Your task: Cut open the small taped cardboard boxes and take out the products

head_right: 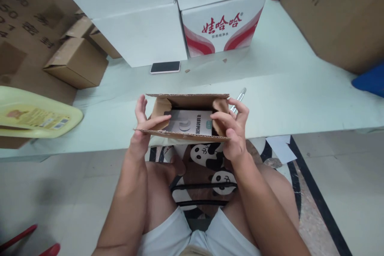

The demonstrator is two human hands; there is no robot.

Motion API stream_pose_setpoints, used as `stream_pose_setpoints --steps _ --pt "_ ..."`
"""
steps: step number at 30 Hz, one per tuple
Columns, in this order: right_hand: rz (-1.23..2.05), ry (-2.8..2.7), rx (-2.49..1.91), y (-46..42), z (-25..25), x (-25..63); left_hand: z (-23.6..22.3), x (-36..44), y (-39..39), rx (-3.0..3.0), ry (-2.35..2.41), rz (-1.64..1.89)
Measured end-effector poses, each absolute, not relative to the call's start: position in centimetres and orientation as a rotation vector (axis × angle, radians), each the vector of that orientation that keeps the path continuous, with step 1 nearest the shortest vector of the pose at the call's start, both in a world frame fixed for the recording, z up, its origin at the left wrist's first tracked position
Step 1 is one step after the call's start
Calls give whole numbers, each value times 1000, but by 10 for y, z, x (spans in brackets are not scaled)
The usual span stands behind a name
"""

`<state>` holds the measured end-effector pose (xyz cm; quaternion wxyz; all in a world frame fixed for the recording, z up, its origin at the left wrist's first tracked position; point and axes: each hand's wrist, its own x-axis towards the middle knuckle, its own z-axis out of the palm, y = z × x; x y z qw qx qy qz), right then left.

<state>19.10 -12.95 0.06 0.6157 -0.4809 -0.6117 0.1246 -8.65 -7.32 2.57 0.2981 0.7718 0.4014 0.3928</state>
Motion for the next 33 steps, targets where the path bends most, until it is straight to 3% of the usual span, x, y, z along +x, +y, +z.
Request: stream_pose_setpoints --steps 9,17,21,25,27,29,31,33 --pt "256 -1322 -1091 -128 -5 187 21 -89 -69 1920 1042 1034" --pt "785 -1621 -1081 -118 -15 224 39 -84 -62 1852 1126 896" --pt "882 -1625 -1127 -118 -15 226 49 -87 -59 1619 1126 1153" --pt "853 -1630 -1077 -126 -15 221 104 -78 -67 1681 1164 1421" --pt "807 -1645 -1049 -130 -16 219 144 -57 -74 2003 1187 1135" --pt "758 -1645 -1015 -132 -17 217 177 -24 -77 2206 1177 357" --pt "717 -1634 -984 -133 -19 215 193 13 -73 2208 1099 -241" --pt "685 -1627 -970 -132 -20 213 189 46 -63 2192 1133 -553"
